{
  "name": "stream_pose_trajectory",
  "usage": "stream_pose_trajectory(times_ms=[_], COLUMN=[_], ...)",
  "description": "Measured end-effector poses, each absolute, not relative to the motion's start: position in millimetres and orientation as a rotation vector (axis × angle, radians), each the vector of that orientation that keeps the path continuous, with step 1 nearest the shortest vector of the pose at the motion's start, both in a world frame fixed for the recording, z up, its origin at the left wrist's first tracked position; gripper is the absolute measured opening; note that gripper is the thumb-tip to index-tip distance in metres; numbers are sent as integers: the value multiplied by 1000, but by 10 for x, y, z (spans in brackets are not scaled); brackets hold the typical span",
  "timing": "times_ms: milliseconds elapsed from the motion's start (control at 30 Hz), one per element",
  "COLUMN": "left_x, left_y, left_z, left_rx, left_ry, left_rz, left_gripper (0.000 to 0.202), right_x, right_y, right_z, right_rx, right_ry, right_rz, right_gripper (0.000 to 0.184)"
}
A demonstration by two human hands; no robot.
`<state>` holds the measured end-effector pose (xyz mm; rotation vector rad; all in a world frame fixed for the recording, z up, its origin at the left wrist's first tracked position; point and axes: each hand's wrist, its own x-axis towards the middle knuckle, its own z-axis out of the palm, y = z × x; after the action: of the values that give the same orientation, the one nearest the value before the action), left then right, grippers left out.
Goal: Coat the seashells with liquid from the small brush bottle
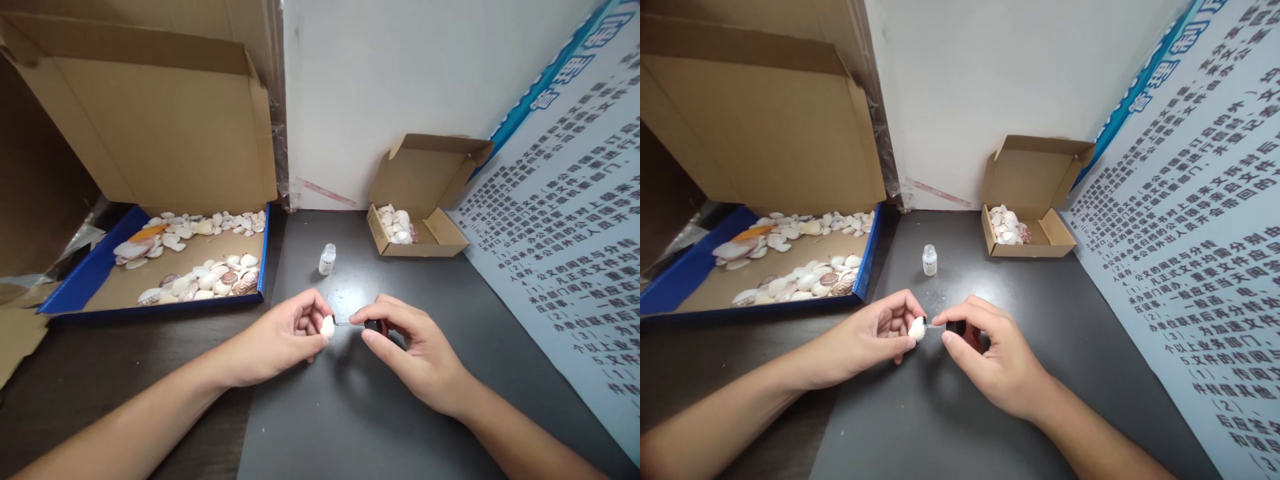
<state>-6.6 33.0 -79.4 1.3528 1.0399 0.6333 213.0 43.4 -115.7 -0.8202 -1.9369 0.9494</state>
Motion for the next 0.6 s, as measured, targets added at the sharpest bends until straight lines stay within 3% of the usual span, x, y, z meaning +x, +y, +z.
stream_pose_trajectory(times_ms=[267, 600], left_x=[-63, -54], left_y=[327, 333], left_z=[-801, -771], left_rx=[1379, 1401], left_ry=[1075, 1073], left_rz=[595, 572], left_gripper=[24, 22], right_x=[2141, 2123], right_y=[383, 439], right_z=[-1138, -1131], right_rx=[-735, -899], right_ry=[-1956, -1910], right_rz=[1023, 836], right_gripper=[17, 14])
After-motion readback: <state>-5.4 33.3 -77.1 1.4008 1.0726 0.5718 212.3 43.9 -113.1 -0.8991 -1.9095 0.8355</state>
